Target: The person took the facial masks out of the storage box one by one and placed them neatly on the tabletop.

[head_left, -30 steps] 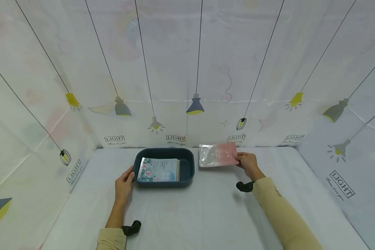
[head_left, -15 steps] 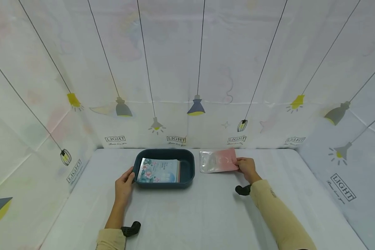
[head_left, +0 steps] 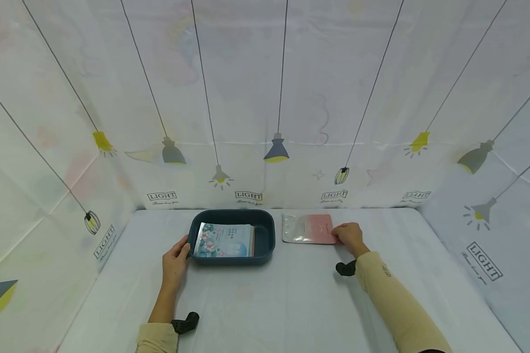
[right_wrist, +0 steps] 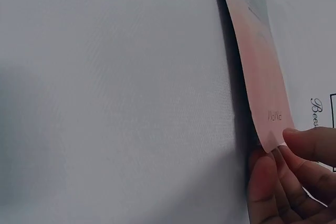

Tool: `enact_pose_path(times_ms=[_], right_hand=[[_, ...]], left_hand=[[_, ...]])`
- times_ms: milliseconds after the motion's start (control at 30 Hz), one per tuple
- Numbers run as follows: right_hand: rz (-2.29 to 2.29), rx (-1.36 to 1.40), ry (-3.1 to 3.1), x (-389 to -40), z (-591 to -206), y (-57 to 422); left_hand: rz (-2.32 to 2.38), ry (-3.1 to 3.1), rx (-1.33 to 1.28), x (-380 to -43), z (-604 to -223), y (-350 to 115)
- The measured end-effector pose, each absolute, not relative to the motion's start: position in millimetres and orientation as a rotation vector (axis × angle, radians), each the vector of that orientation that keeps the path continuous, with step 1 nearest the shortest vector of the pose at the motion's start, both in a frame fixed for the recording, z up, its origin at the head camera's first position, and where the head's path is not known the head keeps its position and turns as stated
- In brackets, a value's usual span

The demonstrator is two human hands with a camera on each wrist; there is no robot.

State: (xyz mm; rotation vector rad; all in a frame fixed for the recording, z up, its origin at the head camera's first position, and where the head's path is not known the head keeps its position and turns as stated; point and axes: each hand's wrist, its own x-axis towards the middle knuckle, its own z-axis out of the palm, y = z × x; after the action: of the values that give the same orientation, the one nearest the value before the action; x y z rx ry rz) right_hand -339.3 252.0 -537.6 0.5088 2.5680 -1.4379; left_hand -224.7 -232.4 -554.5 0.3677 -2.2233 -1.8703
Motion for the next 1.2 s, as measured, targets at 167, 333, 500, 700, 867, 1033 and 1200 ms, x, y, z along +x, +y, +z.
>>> enact_pose_path(times_ms=[167, 333, 500, 700, 867, 1033, 1200], right_hand=[[-1.441, 0.491, 2.549, -336.5, -529.6, 255.2], [-1.451, 0.502, 2.52, -337.2, -521.9, 256.6], [-1.435, 0.461, 2.498, -339.7, -516.5, 254.3], [-1.459, 0.392, 2.465, -339.7, -509.1, 245.9], [-1.517, 0.331, 2.425, -337.8, -500.2, 233.9], [-1.563, 0.276, 2.369, -336.6, -492.8, 221.6], [-1.6, 0.242, 2.32, -338.4, -485.8, 208.3]], left_hand=[[-1.882, -2.211, 0.378, -224.6, -551.7, -232.0], [-1.882, -2.213, 0.37, -225.5, -551.5, -231.9], [-1.884, -2.206, 0.374, -224.9, -551.3, -230.6], [-1.88, -2.205, 0.377, -224.9, -554.6, -231.7], [-1.869, -2.215, 0.372, -226.3, -556.6, -232.7], [-1.858, -2.229, 0.379, -226.5, -555.6, -232.0], [-1.863, -2.235, 0.381, -225.8, -554.2, -231.3]])
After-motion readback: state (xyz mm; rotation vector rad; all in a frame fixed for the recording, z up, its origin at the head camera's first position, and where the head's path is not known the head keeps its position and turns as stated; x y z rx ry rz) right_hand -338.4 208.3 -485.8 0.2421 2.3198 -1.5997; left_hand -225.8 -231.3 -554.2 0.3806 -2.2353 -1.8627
